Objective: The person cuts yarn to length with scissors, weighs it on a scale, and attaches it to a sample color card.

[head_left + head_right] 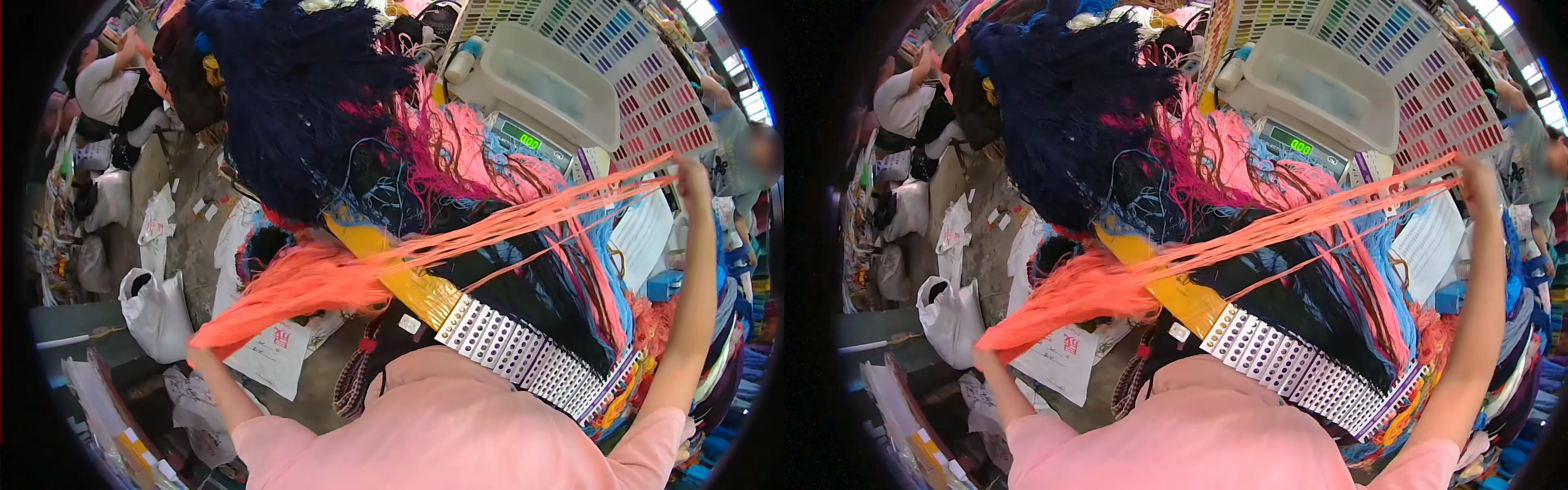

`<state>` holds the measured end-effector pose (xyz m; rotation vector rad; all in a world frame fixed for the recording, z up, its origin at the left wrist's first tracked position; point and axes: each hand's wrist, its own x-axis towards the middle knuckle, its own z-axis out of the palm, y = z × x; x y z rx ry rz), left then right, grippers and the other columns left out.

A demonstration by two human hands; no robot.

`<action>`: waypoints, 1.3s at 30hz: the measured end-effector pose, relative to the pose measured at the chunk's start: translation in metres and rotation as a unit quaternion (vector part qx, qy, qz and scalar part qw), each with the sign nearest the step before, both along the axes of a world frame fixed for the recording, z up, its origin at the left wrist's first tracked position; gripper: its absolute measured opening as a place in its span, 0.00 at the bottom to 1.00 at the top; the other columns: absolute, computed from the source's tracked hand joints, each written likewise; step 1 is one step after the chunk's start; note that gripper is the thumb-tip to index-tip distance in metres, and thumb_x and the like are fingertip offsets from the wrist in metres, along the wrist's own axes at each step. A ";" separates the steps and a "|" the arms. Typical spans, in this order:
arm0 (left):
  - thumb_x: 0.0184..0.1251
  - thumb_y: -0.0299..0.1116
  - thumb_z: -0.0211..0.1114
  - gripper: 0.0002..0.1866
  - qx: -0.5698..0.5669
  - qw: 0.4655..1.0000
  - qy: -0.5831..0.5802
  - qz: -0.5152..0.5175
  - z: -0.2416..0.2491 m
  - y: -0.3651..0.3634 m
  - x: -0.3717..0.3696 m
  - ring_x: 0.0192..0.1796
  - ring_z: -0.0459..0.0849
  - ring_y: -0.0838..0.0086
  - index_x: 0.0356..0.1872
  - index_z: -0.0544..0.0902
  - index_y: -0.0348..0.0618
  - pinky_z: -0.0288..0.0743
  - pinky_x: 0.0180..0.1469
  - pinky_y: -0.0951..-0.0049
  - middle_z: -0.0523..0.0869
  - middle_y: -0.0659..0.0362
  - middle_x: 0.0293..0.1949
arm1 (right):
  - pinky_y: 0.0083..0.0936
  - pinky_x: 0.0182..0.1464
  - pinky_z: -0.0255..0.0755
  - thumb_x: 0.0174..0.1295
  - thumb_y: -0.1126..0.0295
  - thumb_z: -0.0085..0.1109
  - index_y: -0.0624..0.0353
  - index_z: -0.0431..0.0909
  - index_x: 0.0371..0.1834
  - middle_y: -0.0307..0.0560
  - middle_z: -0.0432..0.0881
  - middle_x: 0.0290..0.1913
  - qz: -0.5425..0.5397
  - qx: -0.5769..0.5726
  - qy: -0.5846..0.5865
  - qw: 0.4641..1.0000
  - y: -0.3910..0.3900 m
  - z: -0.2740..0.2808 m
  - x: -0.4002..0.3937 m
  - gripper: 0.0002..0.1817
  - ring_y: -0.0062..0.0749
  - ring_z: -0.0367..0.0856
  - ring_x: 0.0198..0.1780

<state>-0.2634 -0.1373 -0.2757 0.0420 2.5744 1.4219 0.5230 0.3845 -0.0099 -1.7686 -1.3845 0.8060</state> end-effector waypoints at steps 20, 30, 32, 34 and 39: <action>0.63 0.36 0.43 0.10 0.456 0.682 -0.558 -0.125 0.020 0.102 0.145 0.13 0.57 0.89 0.31 0.72 0.44 0.53 0.17 0.85 0.58 0.73 0.11 | 0.15 0.32 0.71 0.57 0.66 0.47 0.61 0.72 0.36 0.39 0.76 0.28 0.092 0.219 0.002 0.971 0.096 0.215 -0.069 0.10 0.21 0.76 0.31; 0.54 0.36 0.56 0.09 0.426 0.643 -0.583 -0.255 0.112 0.186 0.234 0.21 0.68 0.80 0.23 0.71 0.41 0.62 0.19 0.82 0.69 0.63 0.19 | 0.35 0.32 0.67 0.49 0.73 0.46 0.60 0.74 0.30 0.54 0.75 0.27 0.296 0.126 -0.504 0.802 0.010 -0.046 -0.171 0.08 0.45 0.74 0.30; 0.53 0.36 0.56 0.09 0.430 0.556 -0.655 -0.277 0.126 0.191 0.239 0.19 0.67 0.80 0.22 0.71 0.41 0.60 0.18 0.82 0.69 0.63 0.19 | 0.29 0.30 0.68 0.48 0.74 0.49 0.60 0.74 0.32 0.52 0.75 0.29 0.246 0.191 -0.377 0.872 -0.023 -0.064 -0.175 0.08 0.42 0.75 0.30; 0.53 0.36 0.56 0.10 0.417 0.485 -0.705 -0.307 0.135 0.201 0.252 0.17 0.66 0.81 0.21 0.71 0.40 0.58 0.17 0.82 0.69 0.64 0.18 | 0.25 0.28 0.68 0.46 0.76 0.52 0.60 0.73 0.35 0.51 0.75 0.30 0.160 0.270 -0.200 0.928 -0.052 -0.076 -0.179 0.10 0.37 0.75 0.28; 0.53 0.34 0.55 0.09 0.372 0.348 -0.752 -0.419 0.142 0.249 0.304 0.13 0.61 0.83 0.22 0.70 0.39 0.54 0.17 0.81 0.67 0.65 0.14 | 0.19 0.24 0.64 0.46 0.76 0.56 0.62 0.72 0.34 0.46 0.72 0.32 0.170 0.184 -0.001 0.968 -0.120 -0.108 -0.195 0.11 0.28 0.71 0.24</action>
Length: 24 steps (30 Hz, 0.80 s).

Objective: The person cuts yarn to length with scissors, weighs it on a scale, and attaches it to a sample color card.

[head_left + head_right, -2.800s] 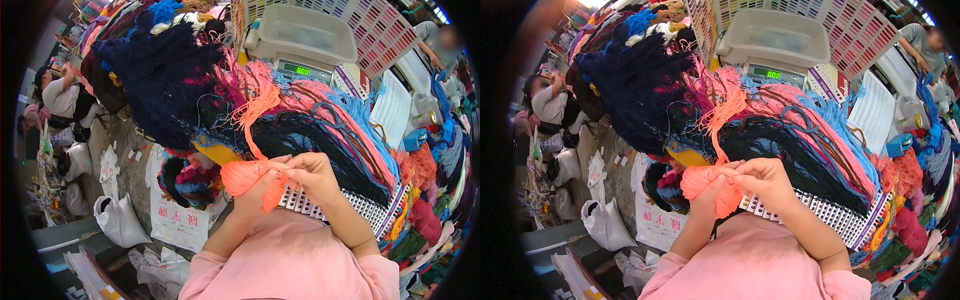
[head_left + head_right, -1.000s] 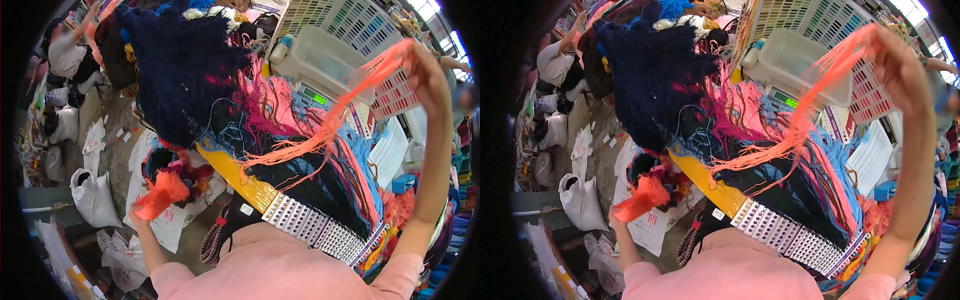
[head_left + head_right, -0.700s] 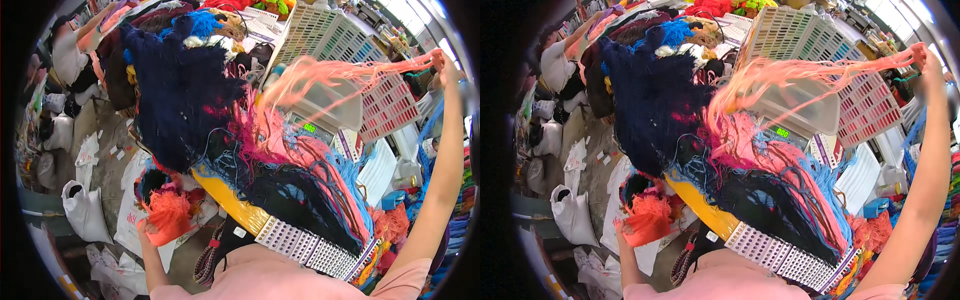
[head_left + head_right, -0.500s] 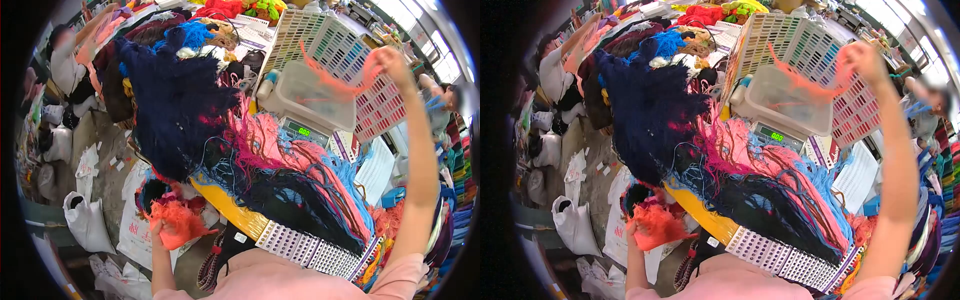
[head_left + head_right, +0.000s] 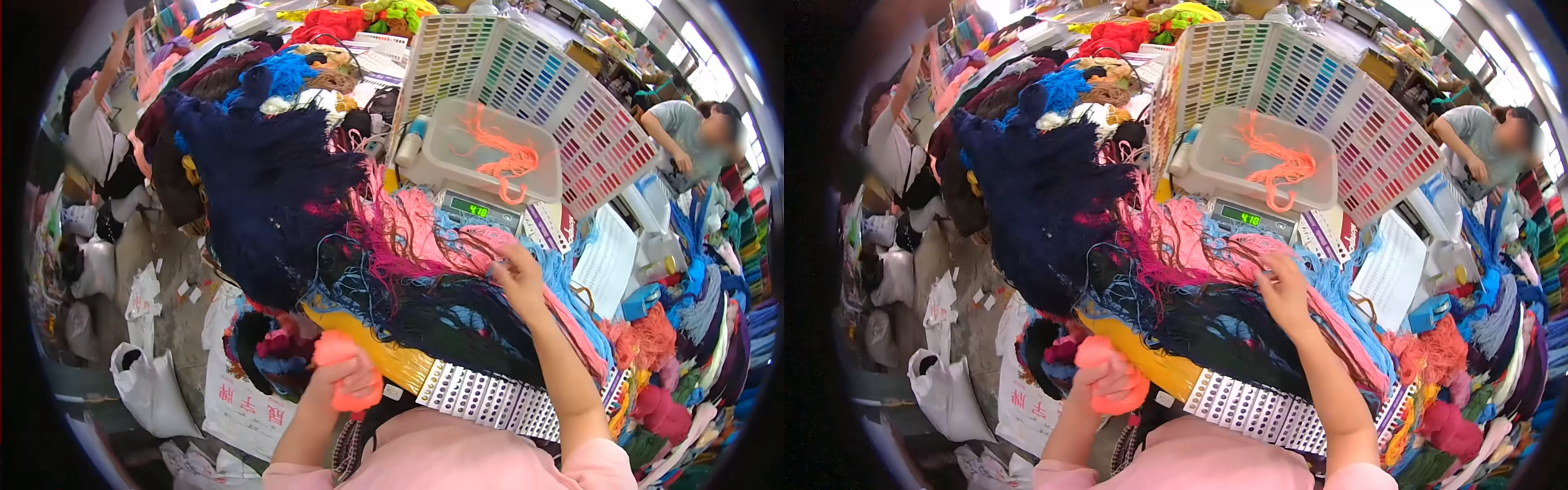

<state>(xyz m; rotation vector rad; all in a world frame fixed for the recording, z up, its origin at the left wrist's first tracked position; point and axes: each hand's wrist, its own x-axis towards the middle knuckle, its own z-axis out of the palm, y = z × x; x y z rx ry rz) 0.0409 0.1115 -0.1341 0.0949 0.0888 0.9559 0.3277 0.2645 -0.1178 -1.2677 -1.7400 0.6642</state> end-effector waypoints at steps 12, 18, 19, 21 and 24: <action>0.55 0.30 0.52 0.06 -0.063 0.982 0.172 0.044 0.007 -0.011 0.021 0.14 0.60 0.82 0.23 0.71 0.40 0.55 0.19 0.80 0.63 0.65 0.13 | 0.34 0.34 0.62 0.40 0.74 0.55 0.57 0.72 0.26 0.46 0.68 0.31 -0.116 0.281 -0.377 0.875 0.087 0.028 0.016 0.07 0.43 0.68 0.33; 0.55 0.32 0.52 0.05 -0.114 0.978 0.163 0.058 -0.007 -0.028 -0.001 0.15 0.58 0.85 0.26 0.71 0.41 0.52 0.19 0.83 0.61 0.67 0.13 | 0.33 0.32 0.63 0.42 0.74 0.52 0.58 0.73 0.19 0.46 0.71 0.30 -0.054 0.162 -0.261 0.950 0.088 0.023 -0.008 0.01 0.42 0.70 0.32; 0.55 0.31 0.52 0.05 -0.111 0.979 0.164 0.055 -0.004 -0.025 -0.001 0.15 0.58 0.85 0.28 0.71 0.41 0.51 0.18 0.83 0.61 0.67 0.13 | 0.32 0.31 0.64 0.43 0.74 0.52 0.59 0.74 0.20 0.47 0.72 0.28 0.034 0.155 -0.206 0.966 0.072 0.027 -0.024 0.02 0.39 0.72 0.30; 0.56 0.32 0.51 0.05 -0.112 0.983 0.131 0.056 -0.011 -0.023 0.001 0.16 0.58 0.85 0.29 0.72 0.42 0.50 0.18 0.84 0.61 0.67 0.13 | 0.27 0.30 0.67 0.47 0.73 0.53 0.59 0.75 0.22 0.45 0.75 0.27 0.202 0.031 -0.113 0.972 0.049 0.061 -0.056 0.03 0.30 0.74 0.30; 0.56 0.32 0.51 0.06 -0.095 0.987 0.121 0.044 -0.007 -0.020 0.004 0.15 0.58 0.85 0.30 0.73 0.41 0.50 0.17 0.84 0.61 0.67 0.12 | 0.18 0.31 0.68 0.51 0.71 0.54 0.61 0.76 0.24 0.41 0.77 0.24 0.235 -0.297 0.113 0.919 0.045 0.138 -0.068 0.05 0.16 0.73 0.32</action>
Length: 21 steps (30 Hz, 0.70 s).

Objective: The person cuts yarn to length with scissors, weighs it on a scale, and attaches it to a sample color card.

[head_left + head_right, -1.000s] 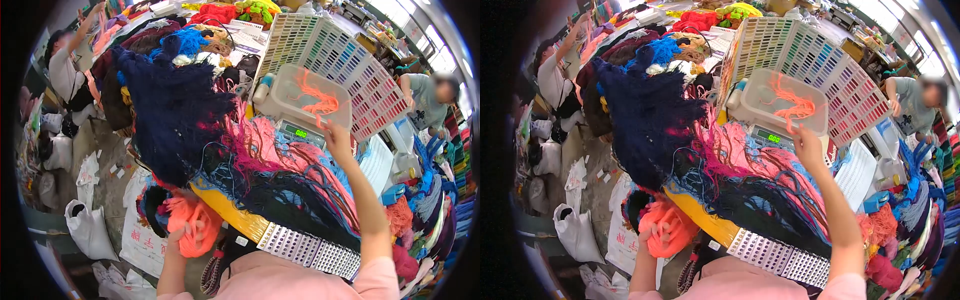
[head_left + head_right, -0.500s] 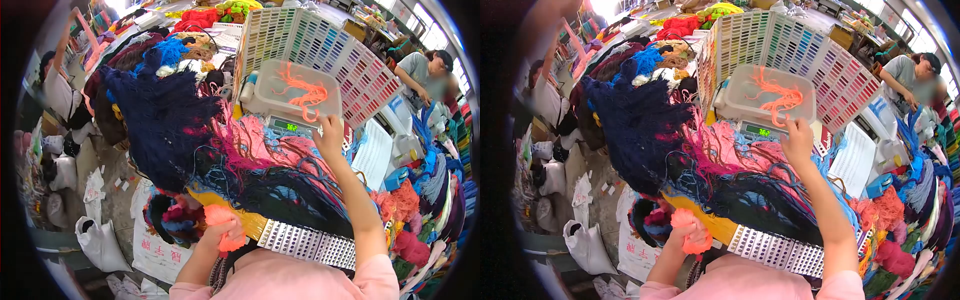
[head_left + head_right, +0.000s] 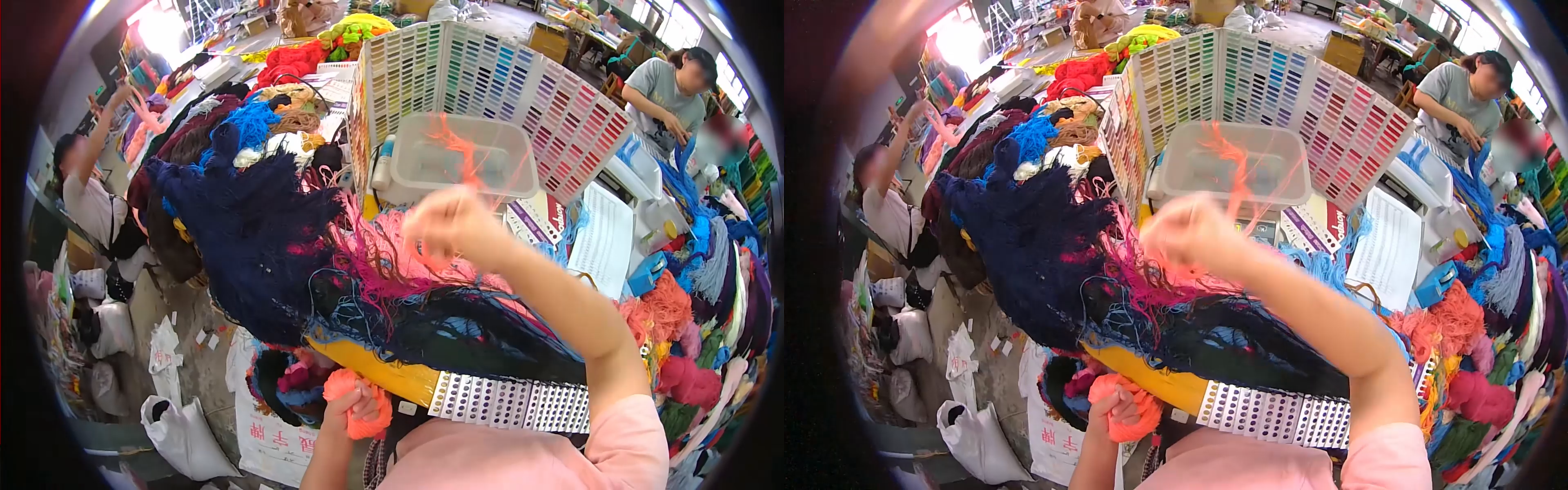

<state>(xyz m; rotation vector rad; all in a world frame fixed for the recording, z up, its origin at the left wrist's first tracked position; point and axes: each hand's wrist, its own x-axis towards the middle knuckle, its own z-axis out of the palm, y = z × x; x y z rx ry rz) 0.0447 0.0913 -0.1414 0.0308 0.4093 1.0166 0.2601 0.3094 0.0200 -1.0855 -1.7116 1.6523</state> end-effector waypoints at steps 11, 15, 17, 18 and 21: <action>0.55 0.34 0.52 0.08 0.018 1.000 -0.022 -0.005 0.003 -0.013 0.006 0.13 0.58 0.80 0.26 0.73 0.39 0.51 0.18 0.81 0.63 0.63 0.12 | 0.19 0.24 0.70 0.57 0.65 0.46 0.60 0.73 0.28 0.38 0.75 0.24 -0.239 0.135 0.072 0.959 0.117 0.045 0.082 0.10 0.22 0.73 0.22; 0.52 0.36 0.54 0.10 0.048 0.998 0.025 0.031 0.018 -0.003 0.016 0.23 0.67 0.71 0.24 0.72 0.38 0.60 0.24 0.75 0.70 0.55 0.22 | 0.22 0.31 0.69 0.56 0.63 0.45 0.60 0.74 0.29 0.41 0.76 0.26 -0.119 0.212 0.160 0.957 0.106 0.123 0.036 0.12 0.25 0.74 0.26; 0.51 0.36 0.56 0.11 0.050 0.993 0.073 0.074 0.019 -0.005 0.017 0.29 0.69 0.67 0.24 0.72 0.38 0.64 0.28 0.71 0.73 0.52 0.29 | 0.19 0.31 0.68 0.57 0.65 0.45 0.60 0.74 0.30 0.41 0.76 0.27 -0.157 0.300 0.188 0.922 0.117 0.165 0.035 0.10 0.22 0.74 0.28; 0.51 0.37 0.56 0.11 0.050 0.991 0.089 0.090 0.014 -0.009 0.015 0.31 0.70 0.65 0.25 0.72 0.38 0.65 0.30 0.69 0.74 0.50 0.33 | 0.19 0.31 0.68 0.56 0.65 0.45 0.60 0.74 0.30 0.41 0.76 0.27 -0.176 0.326 0.194 0.908 0.125 0.180 0.041 0.10 0.22 0.74 0.28; 0.50 0.37 0.57 0.11 0.039 0.988 0.080 0.125 0.008 -0.019 0.012 0.35 0.70 0.64 0.25 0.72 0.40 0.67 0.32 0.67 0.74 0.48 0.39 | 0.20 0.31 0.68 0.56 0.65 0.46 0.60 0.74 0.30 0.42 0.76 0.27 -0.253 0.374 0.186 0.873 0.155 0.209 0.078 0.10 0.23 0.74 0.28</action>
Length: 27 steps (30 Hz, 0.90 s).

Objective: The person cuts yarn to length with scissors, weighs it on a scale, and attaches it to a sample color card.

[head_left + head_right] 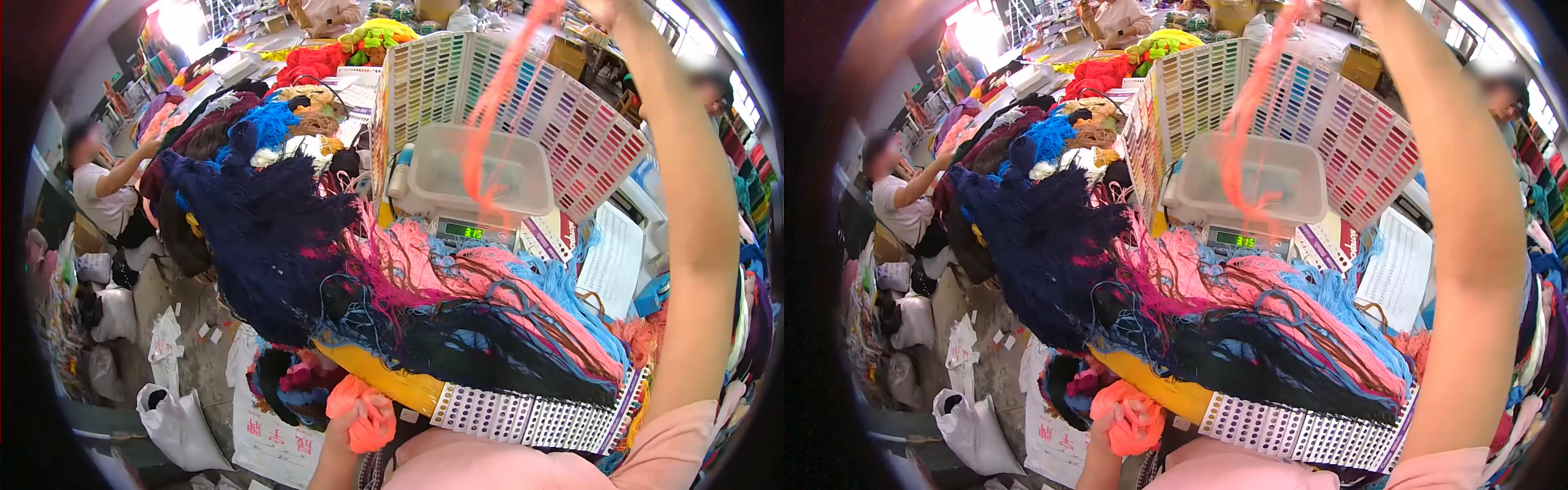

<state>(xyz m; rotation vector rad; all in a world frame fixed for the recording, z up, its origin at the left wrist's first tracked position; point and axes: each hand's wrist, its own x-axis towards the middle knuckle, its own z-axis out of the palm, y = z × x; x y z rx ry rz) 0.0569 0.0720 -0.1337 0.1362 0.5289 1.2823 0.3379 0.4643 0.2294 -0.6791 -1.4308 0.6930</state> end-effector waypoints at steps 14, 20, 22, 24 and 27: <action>0.56 0.34 0.51 0.08 0.003 0.986 -0.127 -0.107 0.000 0.006 -0.012 0.20 0.61 0.80 0.28 0.72 0.40 0.54 0.23 0.80 0.66 0.62 0.17 | 0.22 0.31 0.68 0.54 0.65 0.47 0.61 0.75 0.30 0.44 0.77 0.26 -0.181 -0.099 -0.356 0.911 0.046 -0.010 0.029 0.10 0.26 0.75 0.28; 0.55 0.33 0.52 0.07 0.018 0.982 -0.147 -0.119 -0.002 -0.001 -0.010 0.16 0.59 0.81 0.27 0.73 0.39 0.52 0.20 0.82 0.64 0.64 0.13 | 0.26 0.31 0.68 0.53 0.64 0.47 0.60 0.76 0.28 0.47 0.77 0.25 -0.179 0.032 -0.564 0.806 0.026 -0.083 0.008 0.12 0.32 0.76 0.27; 0.55 0.32 0.52 0.07 0.007 0.984 -0.120 -0.133 0.004 0.003 -0.009 0.16 0.60 0.82 0.26 0.74 0.39 0.51 0.19 0.82 0.65 0.64 0.13 | 0.33 0.31 0.69 0.51 0.63 0.46 0.59 0.76 0.21 0.50 0.77 0.25 -0.157 0.129 -0.517 0.832 0.008 -0.143 -0.002 0.12 0.43 0.76 0.26; 0.54 0.31 0.52 0.07 0.073 0.972 -0.141 -0.175 0.005 0.015 -0.006 0.18 0.65 0.80 0.26 0.74 0.38 0.57 0.21 0.81 0.68 0.62 0.16 | 0.35 0.33 0.70 0.49 0.65 0.48 0.57 0.76 0.23 0.49 0.78 0.25 -0.156 0.045 -0.672 0.722 -0.008 -0.209 -0.003 0.09 0.44 0.77 0.28; 0.54 0.30 0.53 0.07 0.091 0.986 0.029 -0.140 0.000 0.019 0.003 0.25 0.71 0.77 0.26 0.75 0.36 0.64 0.28 0.78 0.74 0.59 0.21 | 0.35 0.31 0.70 0.45 0.69 0.52 0.58 0.76 0.29 0.50 0.78 0.29 -0.094 -0.067 -0.749 0.652 -0.075 -0.278 -0.007 0.09 0.43 0.77 0.28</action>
